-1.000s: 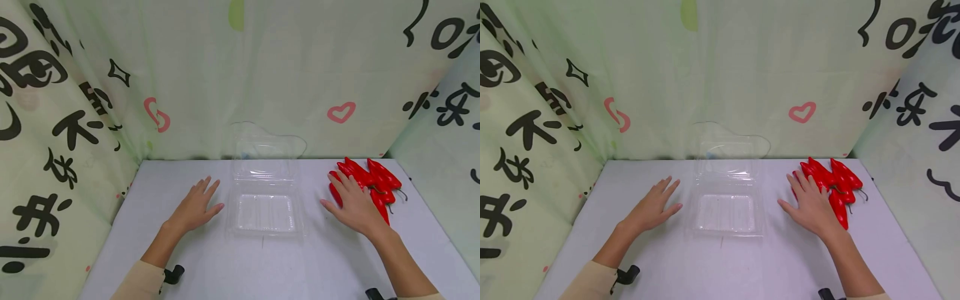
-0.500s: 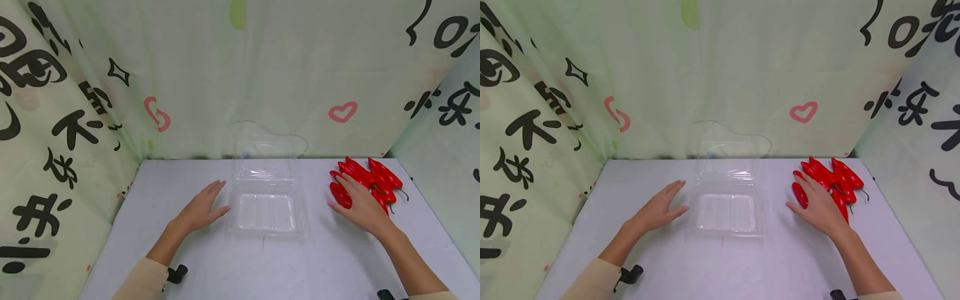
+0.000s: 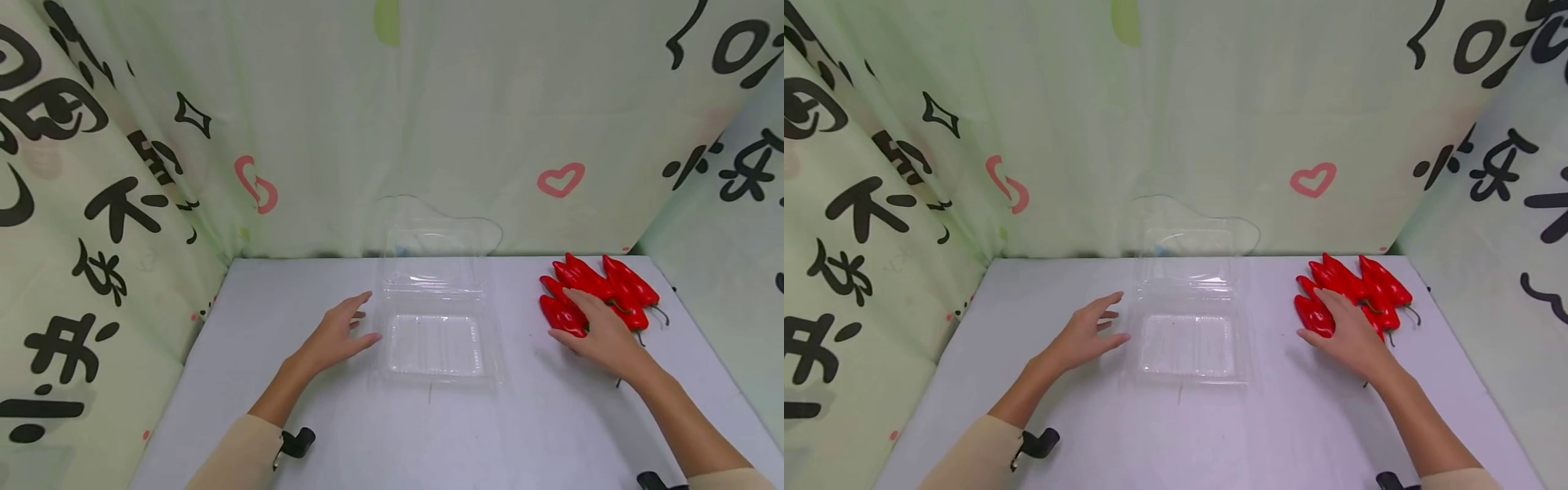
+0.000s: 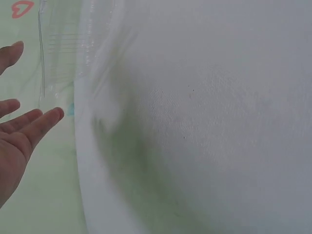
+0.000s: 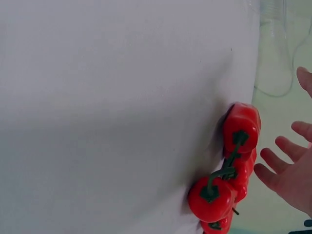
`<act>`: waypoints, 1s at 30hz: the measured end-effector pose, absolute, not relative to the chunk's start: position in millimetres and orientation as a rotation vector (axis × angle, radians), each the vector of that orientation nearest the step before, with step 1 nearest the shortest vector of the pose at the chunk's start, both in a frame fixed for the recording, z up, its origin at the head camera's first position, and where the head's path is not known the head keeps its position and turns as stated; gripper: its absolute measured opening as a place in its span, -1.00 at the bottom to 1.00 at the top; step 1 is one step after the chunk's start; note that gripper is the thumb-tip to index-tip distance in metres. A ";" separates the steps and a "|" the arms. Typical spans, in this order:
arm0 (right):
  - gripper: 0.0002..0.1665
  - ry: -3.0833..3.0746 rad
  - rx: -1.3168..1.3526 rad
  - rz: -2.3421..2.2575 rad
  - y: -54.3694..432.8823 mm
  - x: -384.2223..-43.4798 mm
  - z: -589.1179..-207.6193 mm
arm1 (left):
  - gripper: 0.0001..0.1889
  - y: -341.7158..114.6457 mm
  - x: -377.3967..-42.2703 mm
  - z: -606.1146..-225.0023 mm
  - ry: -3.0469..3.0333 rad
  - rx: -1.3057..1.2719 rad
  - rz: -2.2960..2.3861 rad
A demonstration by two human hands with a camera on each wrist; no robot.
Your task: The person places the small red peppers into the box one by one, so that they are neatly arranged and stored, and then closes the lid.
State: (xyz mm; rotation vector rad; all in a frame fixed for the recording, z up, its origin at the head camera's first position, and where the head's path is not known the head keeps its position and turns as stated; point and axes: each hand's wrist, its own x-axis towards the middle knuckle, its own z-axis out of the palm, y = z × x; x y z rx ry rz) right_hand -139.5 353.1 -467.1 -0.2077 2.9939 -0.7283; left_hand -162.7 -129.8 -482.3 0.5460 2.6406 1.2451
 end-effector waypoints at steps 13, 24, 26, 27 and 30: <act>0.23 2.947 -0.185 -0.726 367.6 -139.4 -469.1 | -0.14 -122.0 -167.6 -484.5 2.504 0.463 1.425; 0.08 2.985 -0.224 -0.693 367.8 -145.0 -471.5 | -0.11 -115.2 -169.6 -486.6 2.321 0.318 1.529; 0.06 2.985 -0.211 -0.684 367.5 -145.4 -471.3 | -0.12 -114.2 -169.2 -485.7 2.277 0.290 1.564; 0.05 2.984 -0.203 -0.682 367.1 -145.4 -471.3 | -0.12 -114.1 -169.2 -485.5 2.259 0.280 1.579; 0.03 2.973 -0.180 -0.676 366.5 -146.5 -471.3 | -0.13 -114.8 -169.5 -486.5 2.221 0.244 1.604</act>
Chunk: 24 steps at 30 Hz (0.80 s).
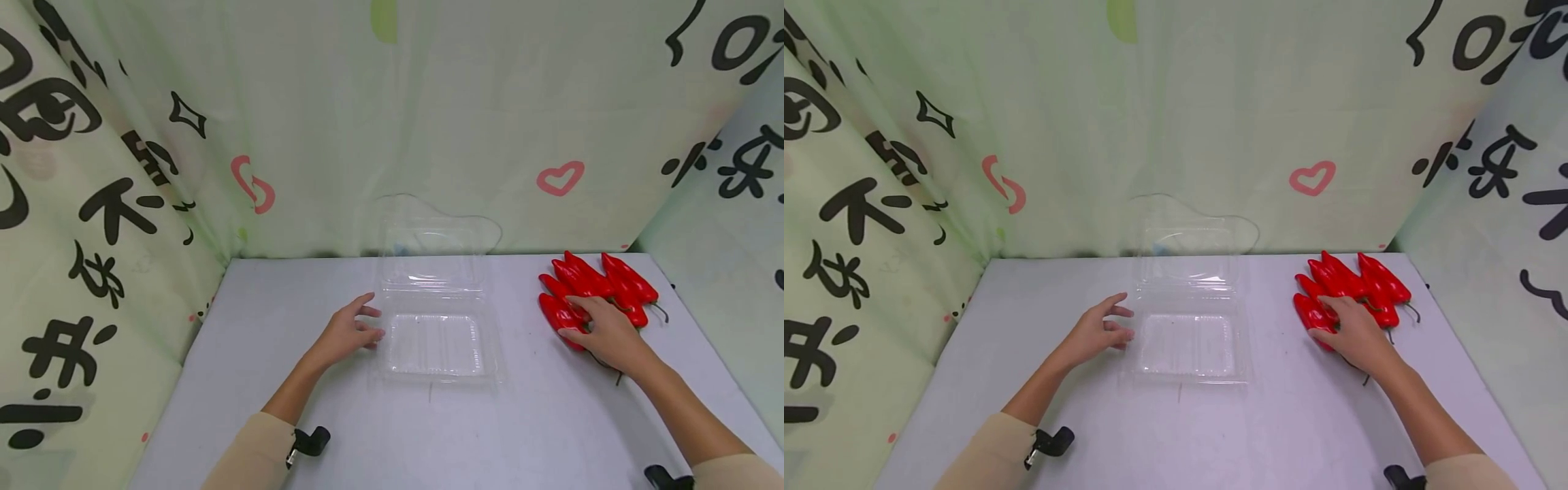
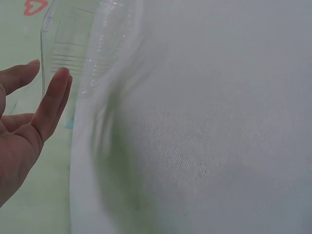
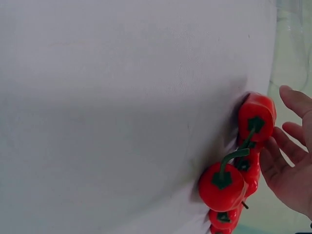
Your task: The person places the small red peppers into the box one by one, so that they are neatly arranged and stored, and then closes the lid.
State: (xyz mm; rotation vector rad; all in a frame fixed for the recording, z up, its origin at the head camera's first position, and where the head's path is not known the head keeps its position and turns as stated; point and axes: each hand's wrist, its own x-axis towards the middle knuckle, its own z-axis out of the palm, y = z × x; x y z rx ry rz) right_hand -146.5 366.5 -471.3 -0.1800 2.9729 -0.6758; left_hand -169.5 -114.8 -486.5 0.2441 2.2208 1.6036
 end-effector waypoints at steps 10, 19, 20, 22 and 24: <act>0.02 2.974 -0.167 -0.656 366.9 -150.4 -474.4 | -0.26 -122.4 -173.0 -494.5 2.092 0.123 1.699; 0.02 2.978 -0.108 -0.621 361.6 -150.7 -475.9 | -0.44 -126.3 -171.9 -490.1 2.062 0.110 1.656; 0.01 2.978 -0.106 -0.616 360.9 -150.7 -476.1 | -0.45 -126.6 -171.8 -489.7 2.056 0.112 1.653; -0.01 2.983 -0.110 -0.609 359.4 -150.6 -476.6 | -0.46 -127.4 -171.8 -489.8 2.036 0.114 1.654; -0.03 2.993 -0.124 -0.601 358.4 -150.6 -477.1 | -0.48 -128.2 -172.3 -490.5 2.009 0.109 1.655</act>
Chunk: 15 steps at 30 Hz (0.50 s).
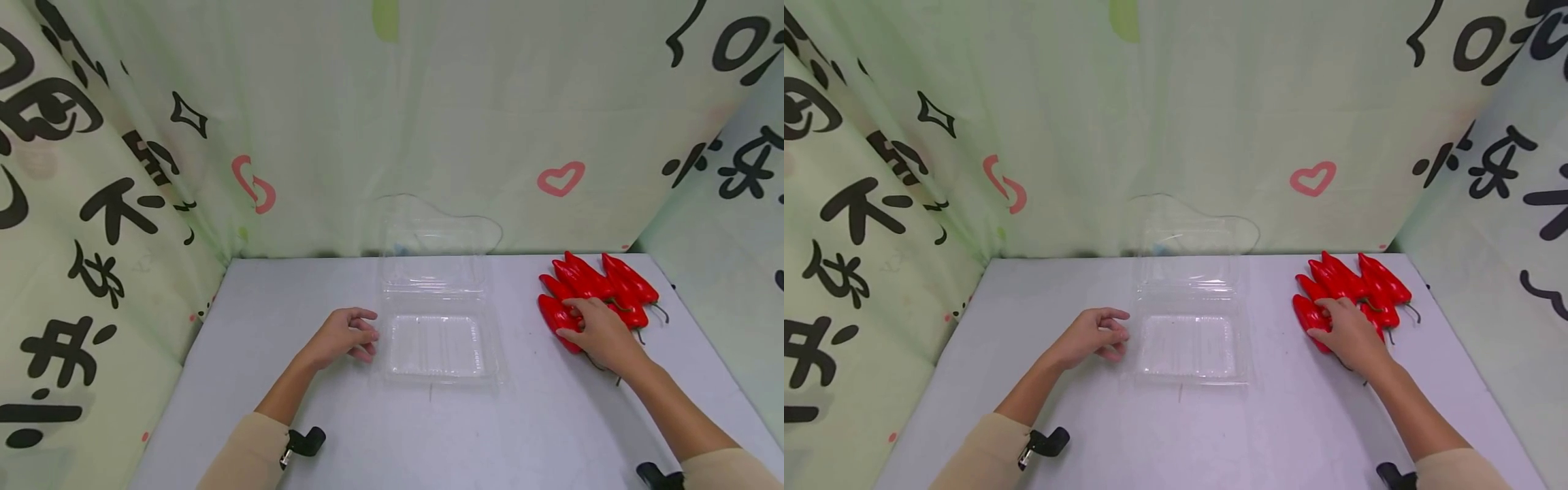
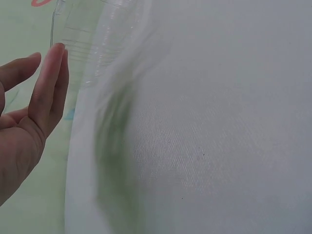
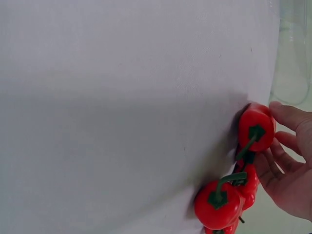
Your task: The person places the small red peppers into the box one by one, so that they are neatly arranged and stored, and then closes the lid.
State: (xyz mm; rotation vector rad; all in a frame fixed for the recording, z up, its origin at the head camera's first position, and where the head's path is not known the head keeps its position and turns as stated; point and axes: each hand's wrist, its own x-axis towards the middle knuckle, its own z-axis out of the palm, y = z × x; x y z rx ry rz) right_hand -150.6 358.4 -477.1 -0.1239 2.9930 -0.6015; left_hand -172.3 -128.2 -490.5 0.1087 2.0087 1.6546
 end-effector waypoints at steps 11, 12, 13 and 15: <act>-0.04 2.979 -0.127 -0.644 353.7 -149.7 -479.1 | -0.59 -130.7 -177.8 -496.5 1.884 0.081 1.643; -0.03 2.971 -0.122 -0.642 353.1 -149.7 -479.3 | -0.59 -130.4 -177.9 -496.5 1.876 0.077 1.646; -0.01 2.960 -0.113 -0.639 352.6 -149.4 -479.5 | -0.60 -129.9 -178.2 -496.4 1.869 0.075 1.648; 0.03 2.941 -0.098 -0.630 351.8 -149.0 -479.9 | -0.60 -129.0 -178.7 -496.0 1.859 0.073 1.650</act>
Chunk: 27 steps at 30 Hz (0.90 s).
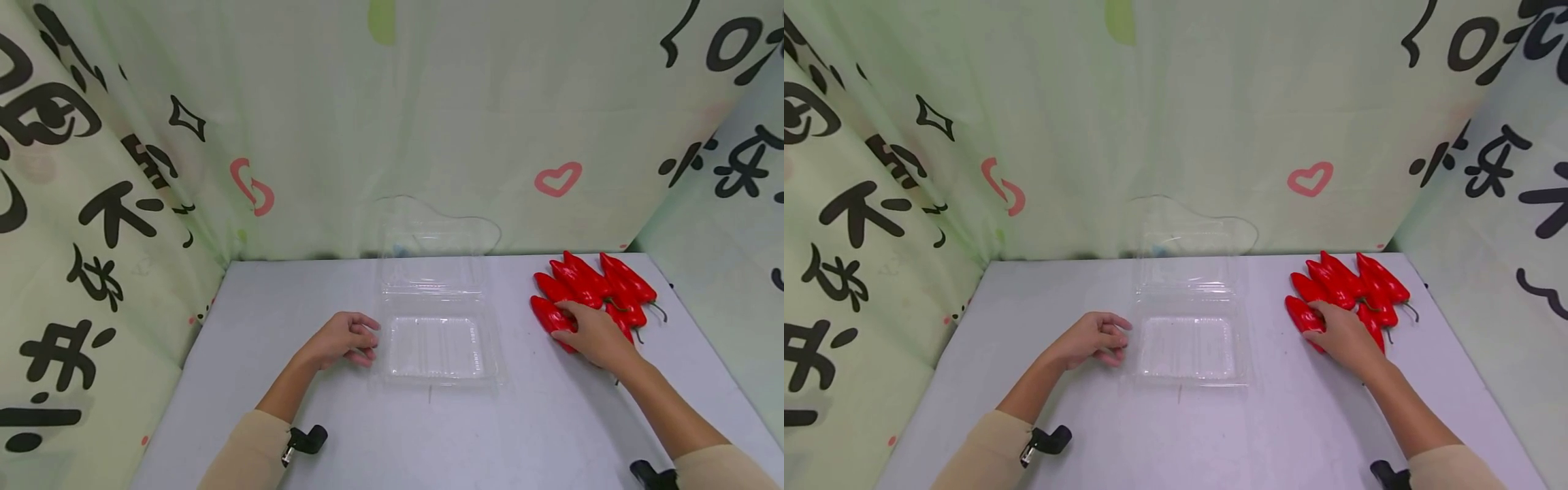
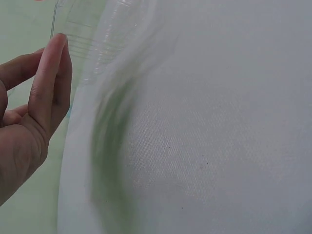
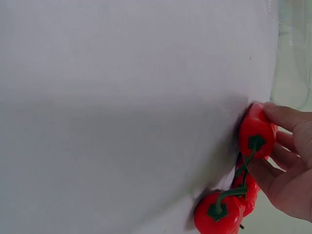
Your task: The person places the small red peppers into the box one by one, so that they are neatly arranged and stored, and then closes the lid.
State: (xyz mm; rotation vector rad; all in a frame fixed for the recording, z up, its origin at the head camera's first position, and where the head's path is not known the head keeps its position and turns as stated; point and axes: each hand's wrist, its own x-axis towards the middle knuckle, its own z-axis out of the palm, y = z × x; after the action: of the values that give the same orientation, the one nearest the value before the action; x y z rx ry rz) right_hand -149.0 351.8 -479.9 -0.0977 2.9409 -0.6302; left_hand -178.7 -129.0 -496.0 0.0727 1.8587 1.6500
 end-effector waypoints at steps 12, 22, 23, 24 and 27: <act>0.18 2.930 -0.094 -0.629 348.4 -149.3 -487.8 | -0.61 -129.1 -178.8 -494.7 1.838 0.070 1.663; 0.26 2.919 -0.119 -0.652 347.3 -150.5 -491.3 | -0.62 -128.6 -179.8 -494.6 1.843 0.070 1.659; 0.26 2.921 -0.127 -0.650 347.2 -150.5 -491.7 | -0.62 -128.6 -179.6 -494.7 1.843 0.070 1.659; 0.26 2.922 -0.132 -0.646 347.1 -150.3 -492.1 | -0.62 -128.5 -179.3 -494.9 1.841 0.069 1.660; 0.26 2.929 -0.150 -0.639 346.3 -150.0 -492.6 | -0.62 -128.4 -178.4 -494.3 1.844 0.070 1.659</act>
State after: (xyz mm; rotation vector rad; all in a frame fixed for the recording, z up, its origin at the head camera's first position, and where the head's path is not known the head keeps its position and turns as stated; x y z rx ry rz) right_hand -150.0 346.3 -492.6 -0.1497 2.9287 -0.6390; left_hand -178.4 -128.4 -494.3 0.0700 1.8441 1.6588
